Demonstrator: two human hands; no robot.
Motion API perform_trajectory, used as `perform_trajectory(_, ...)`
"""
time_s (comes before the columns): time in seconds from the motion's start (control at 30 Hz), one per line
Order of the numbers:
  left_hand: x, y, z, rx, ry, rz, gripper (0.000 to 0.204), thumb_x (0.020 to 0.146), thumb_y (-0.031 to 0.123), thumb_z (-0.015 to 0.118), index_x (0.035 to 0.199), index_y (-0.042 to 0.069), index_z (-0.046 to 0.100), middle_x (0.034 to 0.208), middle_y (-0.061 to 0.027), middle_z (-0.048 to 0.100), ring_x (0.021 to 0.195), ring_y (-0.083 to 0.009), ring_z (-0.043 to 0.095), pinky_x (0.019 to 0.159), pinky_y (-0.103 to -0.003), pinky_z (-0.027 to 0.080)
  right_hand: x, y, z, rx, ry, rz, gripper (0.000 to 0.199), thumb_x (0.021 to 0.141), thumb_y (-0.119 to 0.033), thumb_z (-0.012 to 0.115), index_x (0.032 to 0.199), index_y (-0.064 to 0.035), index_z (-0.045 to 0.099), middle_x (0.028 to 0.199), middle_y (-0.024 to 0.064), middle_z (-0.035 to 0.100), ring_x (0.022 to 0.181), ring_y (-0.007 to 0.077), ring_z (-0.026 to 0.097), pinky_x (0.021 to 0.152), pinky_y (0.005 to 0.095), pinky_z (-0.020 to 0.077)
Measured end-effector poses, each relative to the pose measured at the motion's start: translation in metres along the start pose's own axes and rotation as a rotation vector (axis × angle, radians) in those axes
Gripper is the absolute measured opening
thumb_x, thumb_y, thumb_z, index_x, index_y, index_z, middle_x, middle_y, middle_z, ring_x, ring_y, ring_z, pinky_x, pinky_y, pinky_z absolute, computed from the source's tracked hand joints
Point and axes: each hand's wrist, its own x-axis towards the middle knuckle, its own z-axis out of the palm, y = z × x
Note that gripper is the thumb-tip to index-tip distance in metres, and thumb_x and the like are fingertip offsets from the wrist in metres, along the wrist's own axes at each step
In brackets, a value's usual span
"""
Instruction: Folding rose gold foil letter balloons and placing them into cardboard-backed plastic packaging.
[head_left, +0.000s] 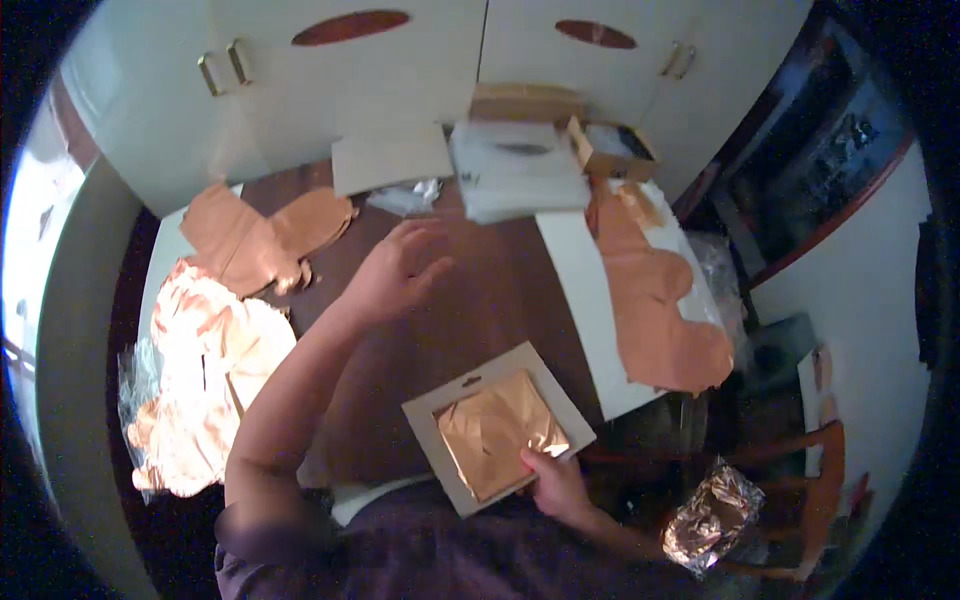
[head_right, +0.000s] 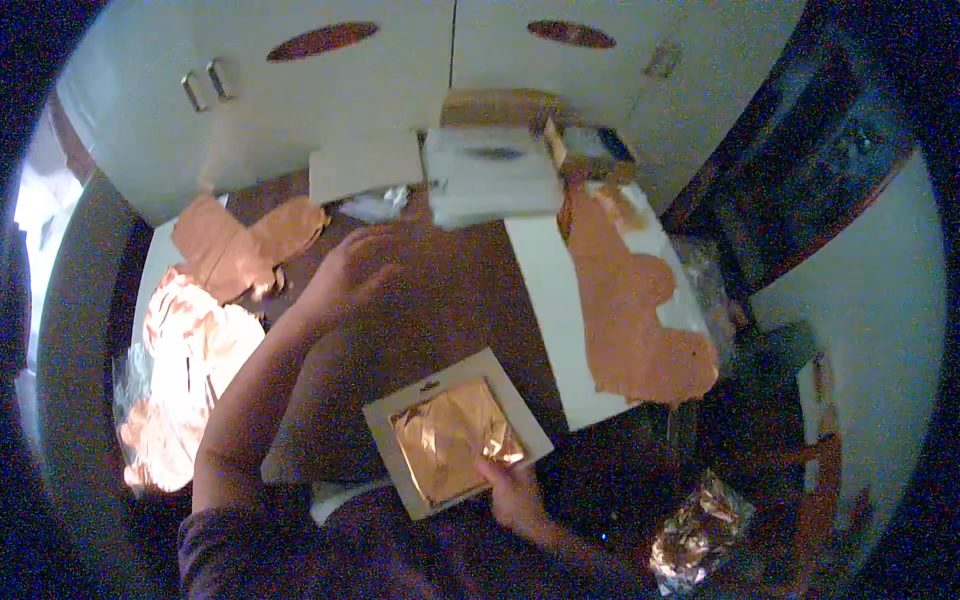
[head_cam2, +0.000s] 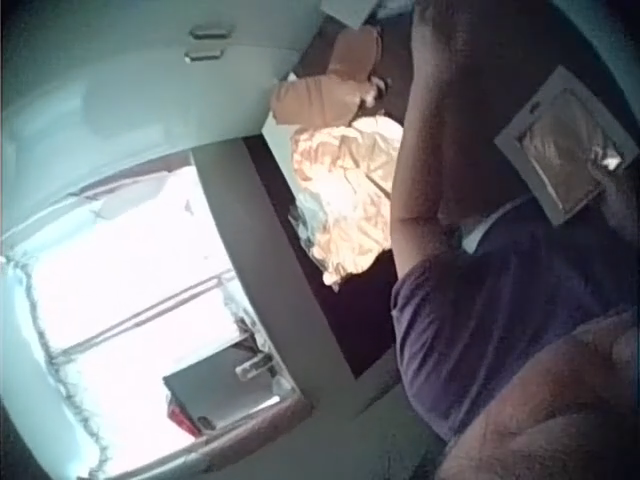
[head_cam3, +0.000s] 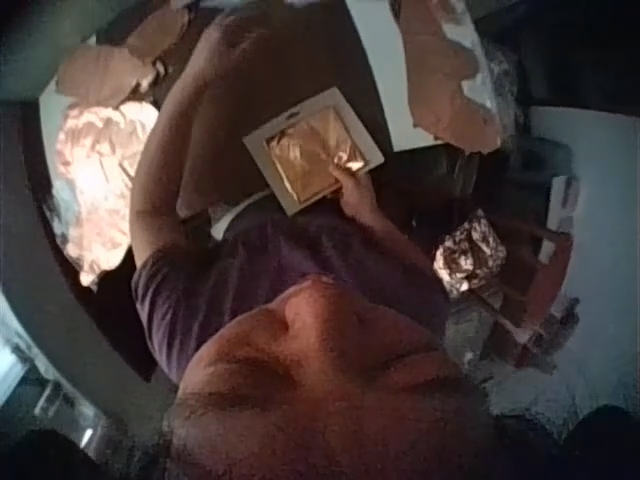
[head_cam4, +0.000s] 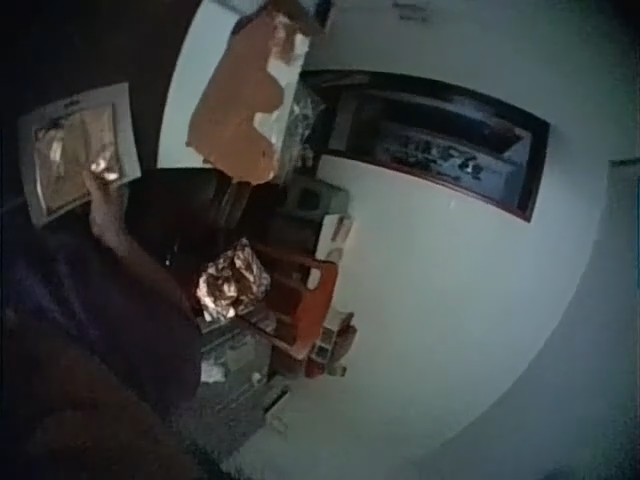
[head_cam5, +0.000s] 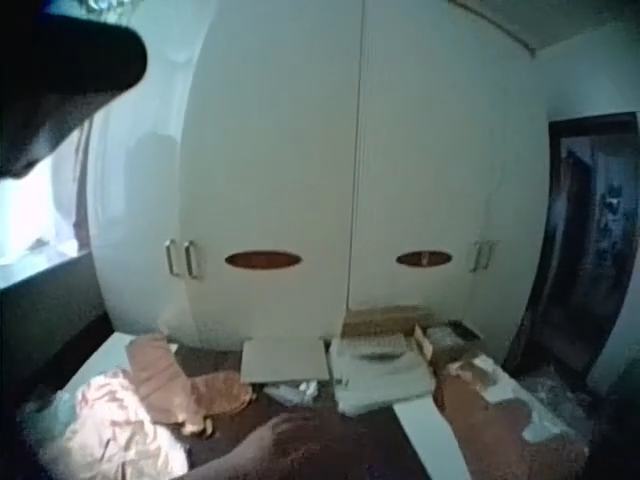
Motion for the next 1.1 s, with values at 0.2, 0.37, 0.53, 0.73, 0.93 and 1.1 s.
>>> perform_trajectory(0.2, 0.147, -0.057, 0.068, 0.206, -0.063, -0.016, 0.030, 0.082, 0.025, 0.066, 0.103, 0.004, 0.068, 0.115, -0.0152, 0.062, 0.105, -0.0370, 0.059, 0.093, -0.041, 0.048, 0.013, -0.042, -0.030, 0.359, 0.149, 0.178, 0.012, 0.087, -0.012, 0.064, 0.090, -0.0022, 0.059, 0.084, 0.0032, 0.062, 0.076, 0.0128, 0.060, 0.068, 0.0264, 0.0467)
perform_trajectory(0.37, 0.193, -0.099, 0.107, 0.377, -0.056, -0.035, 0.028, 0.077, 0.034, 0.069, 0.098, 0.016, 0.070, 0.111, -0.0111, 0.063, 0.106, -0.0319, 0.059, 0.092, -0.044, 0.047, 0.020, -0.050, -0.054, 0.557, 0.206, 0.159, 0.025, 0.085, -0.004, 0.060, 0.110, -0.0035, 0.056, 0.089, 0.0056, 0.064, 0.082, 0.0169, 0.062, 0.074, 0.0312, 0.0491)
perform_trajectory(0.53, 0.207, -0.102, 0.127, 0.361, 0.054, -0.109, 0.020, 0.077, 0.035, 0.068, 0.088, 0.019, 0.071, 0.108, -0.0058, 0.064, 0.107, -0.0301, 0.057, 0.097, -0.046, 0.040, 0.021, -0.040, -0.067, 0.478, 0.267, 0.159, 0.027, 0.085, -0.023, 0.068, 0.097, 0.0012, 0.065, 0.094, 0.0113, 0.067, 0.082, 0.0206, 0.062, 0.075, 0.0376, 0.0504)
perform_trajectory(0.73, 0.194, -0.083, 0.095, 0.233, 0.342, 0.042, 0.014, 0.081, 0.025, 0.066, 0.083, 0.011, 0.068, 0.099, -0.0076, 0.065, 0.098, -0.0285, 0.060, 0.096, -0.047, 0.040, 0.022, -0.071, -0.066, 0.522, 0.377, -0.044, 0.027, 0.080, -0.011, 0.065, 0.105, -0.0024, 0.060, 0.084, 0.0062, 0.061, 0.079, 0.0180, 0.060, 0.072, 0.0319, 0.0504)
perform_trajectory(0.93, 0.059, 0.019, 0.019, 0.375, 0.120, 0.318, 0.011, 0.081, 0.016, 0.064, 0.083, 0.006, 0.059, 0.097, -0.0107, 0.062, 0.100, -0.0292, 0.059, 0.104, -0.052, 0.036, 0.013, -0.057, -0.093, 0.544, 0.171, -0.146, 0.069, 0.079, -0.013, 0.062, 0.140, 0.0020, 0.034, 0.134, 0.0169, 0.050, 0.121, 0.0310, 0.052, 0.102, 0.0433, 0.0418)
perform_trajectory(1.1, -0.079, 0.011, 0.017, 0.321, -0.152, 0.203, 0.018, 0.080, 0.020, 0.066, 0.085, 0.006, 0.057, 0.104, -0.0120, 0.061, 0.106, -0.0306, 0.057, 0.104, -0.054, 0.036, 0.009, -0.047, -0.079, 0.483, -0.148, 0.022, 0.069, 0.075, -0.011, 0.065, 0.138, 0.0008, 0.039, 0.129, 0.0115, 0.053, 0.119, 0.0245, 0.052, 0.098, 0.0395, 0.0441)
